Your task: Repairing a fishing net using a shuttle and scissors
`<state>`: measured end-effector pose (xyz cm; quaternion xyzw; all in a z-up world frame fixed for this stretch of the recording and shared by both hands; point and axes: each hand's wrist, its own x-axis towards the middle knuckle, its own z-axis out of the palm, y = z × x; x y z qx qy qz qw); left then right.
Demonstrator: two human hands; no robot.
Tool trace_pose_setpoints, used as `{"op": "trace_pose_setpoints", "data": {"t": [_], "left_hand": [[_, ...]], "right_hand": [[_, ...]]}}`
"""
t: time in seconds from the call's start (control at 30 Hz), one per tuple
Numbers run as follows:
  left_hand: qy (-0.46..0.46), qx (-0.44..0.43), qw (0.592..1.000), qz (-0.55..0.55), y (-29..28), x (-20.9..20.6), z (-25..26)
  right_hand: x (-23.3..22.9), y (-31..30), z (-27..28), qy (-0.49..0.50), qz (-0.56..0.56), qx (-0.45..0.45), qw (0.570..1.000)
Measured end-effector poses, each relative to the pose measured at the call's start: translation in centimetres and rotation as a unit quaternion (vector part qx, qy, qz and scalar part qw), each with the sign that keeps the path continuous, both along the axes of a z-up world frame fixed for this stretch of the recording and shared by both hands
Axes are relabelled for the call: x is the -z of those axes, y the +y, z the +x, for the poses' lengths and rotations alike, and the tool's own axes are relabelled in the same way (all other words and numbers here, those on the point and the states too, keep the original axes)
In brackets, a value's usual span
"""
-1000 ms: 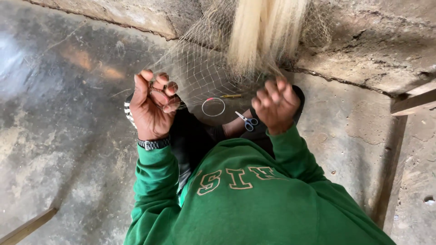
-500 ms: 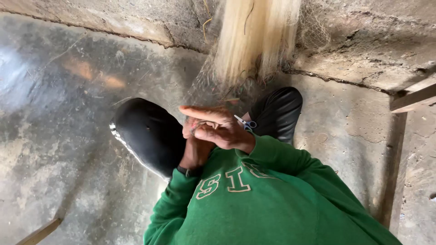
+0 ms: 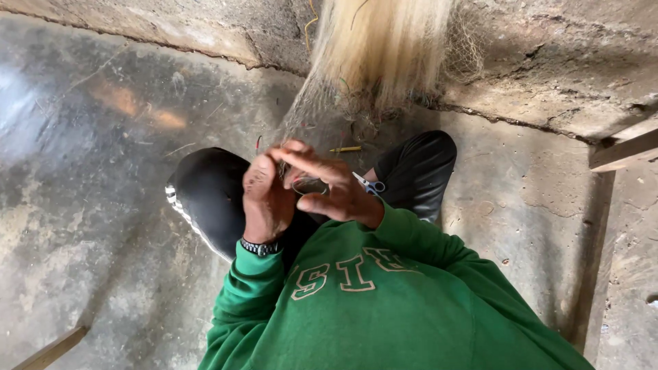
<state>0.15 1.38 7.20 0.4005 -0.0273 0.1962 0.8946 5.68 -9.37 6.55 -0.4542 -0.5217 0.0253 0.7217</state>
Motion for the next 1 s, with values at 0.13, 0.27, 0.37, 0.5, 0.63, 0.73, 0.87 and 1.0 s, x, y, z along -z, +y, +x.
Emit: {"op": "trace_pose_setpoints", "data": {"t": [0.13, 0.27, 0.37, 0.5, 0.63, 0.73, 0.87, 1.0], "left_hand": [[-0.043, -0.047, 0.998, -0.004, 1.9, 0.9, -0.3], [-0.082, -0.052, 0.995, -0.025, 2.3, -0.4, -1.3], [-0.116, 0.028, 0.99, -0.076, 2.3, -2.1, -2.2], [-0.134, 0.084, 0.98, -0.118, 4.3, -2.1, -2.2], [-0.074, 0.127, 0.978, -0.151, 5.0, -1.1, -1.7], [-0.026, 0.116, 0.982, -0.149, 5.0, -0.3, -0.8], [0.002, 0.123, 0.981, -0.149, 4.9, 1.3, 0.4], [0.011, 0.131, 0.977, -0.167, 4.0, 2.0, 0.7]], "right_hand": [[2.4, 1.2, 1.0, 0.289, 0.088, -0.248, 0.921], [4.5, 2.9, 2.4, 0.43, 0.135, -0.362, 0.816], [4.9, 3.3, 3.7, 0.471, 0.149, -0.398, 0.773], [4.9, 2.0, 4.8, 0.524, 0.222, -0.351, 0.744], [7.7, -1.2, 8.1, 0.398, 0.263, -0.425, 0.769], [6.8, -5.3, 8.2, 0.365, 0.254, -0.402, 0.8], [6.0, -10.3, 6.9, 0.252, 0.22, -0.361, 0.871], [4.1, -11.4, 3.5, 0.229, 0.22, -0.312, 0.895]]}}
